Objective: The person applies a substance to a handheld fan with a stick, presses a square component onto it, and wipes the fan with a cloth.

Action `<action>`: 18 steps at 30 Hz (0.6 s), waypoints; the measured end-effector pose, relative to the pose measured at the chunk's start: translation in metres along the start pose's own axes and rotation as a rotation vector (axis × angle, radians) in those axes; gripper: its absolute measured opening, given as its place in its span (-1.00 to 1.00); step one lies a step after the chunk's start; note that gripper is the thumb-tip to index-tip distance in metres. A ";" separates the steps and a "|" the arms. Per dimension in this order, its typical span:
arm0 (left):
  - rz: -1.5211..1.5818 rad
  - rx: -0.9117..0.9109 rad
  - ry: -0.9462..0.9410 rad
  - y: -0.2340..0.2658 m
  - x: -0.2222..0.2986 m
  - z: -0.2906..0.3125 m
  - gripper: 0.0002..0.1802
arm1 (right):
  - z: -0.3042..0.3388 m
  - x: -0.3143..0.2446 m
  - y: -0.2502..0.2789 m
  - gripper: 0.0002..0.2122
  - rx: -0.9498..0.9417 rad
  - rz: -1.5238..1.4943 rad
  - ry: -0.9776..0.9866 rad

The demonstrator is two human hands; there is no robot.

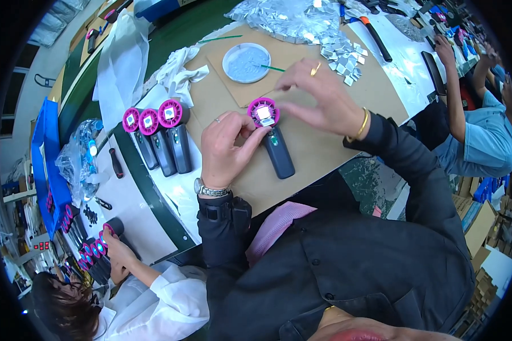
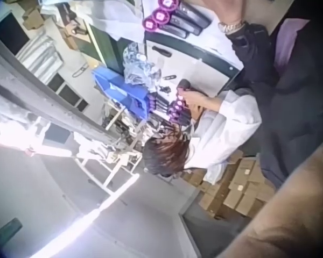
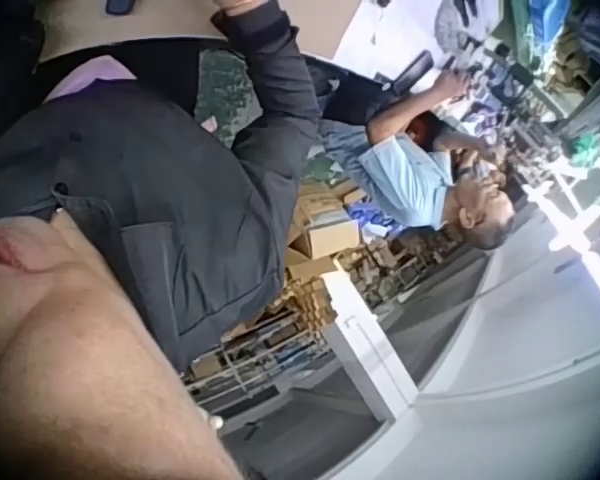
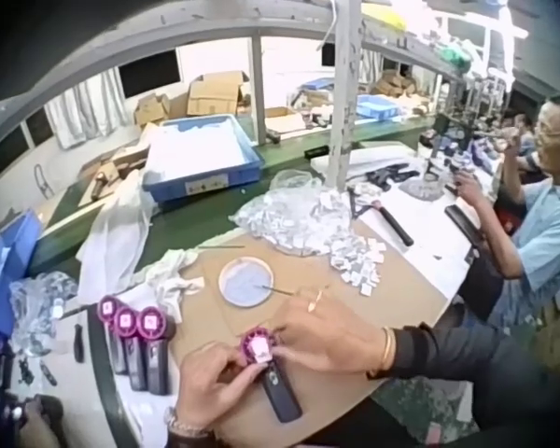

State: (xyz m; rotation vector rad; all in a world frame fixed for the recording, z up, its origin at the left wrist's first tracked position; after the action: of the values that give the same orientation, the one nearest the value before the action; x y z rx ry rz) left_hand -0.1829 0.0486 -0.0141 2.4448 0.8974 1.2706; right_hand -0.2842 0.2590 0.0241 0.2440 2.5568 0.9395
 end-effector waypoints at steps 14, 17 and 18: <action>-0.048 0.072 0.002 0.003 0.001 -0.005 -0.46 | 0.005 -0.022 -0.018 -0.76 -0.028 -0.022 0.076; -0.081 0.062 -0.040 0.002 0.001 -0.006 -0.34 | 0.004 -0.024 -0.017 -0.78 -0.033 0.005 0.103; -0.098 0.057 -0.061 0.001 0.000 -0.006 -0.28 | 0.004 -0.024 -0.017 -0.79 -0.035 0.018 0.117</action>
State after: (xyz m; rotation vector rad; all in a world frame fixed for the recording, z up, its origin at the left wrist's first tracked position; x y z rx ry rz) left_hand -0.1871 0.0476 -0.0095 2.4355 1.0359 1.1465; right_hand -0.2610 0.2411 0.0178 0.2082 2.6455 1.0324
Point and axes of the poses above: each hand's wrist, its own z-axis away from the middle knuckle, its own y-axis out of the back of the hand, x = y × z, the point moved 2 cm from there along -z, towards the middle knuckle, and after that the axes turned 8 degrees about x, right-handed, at the moved point
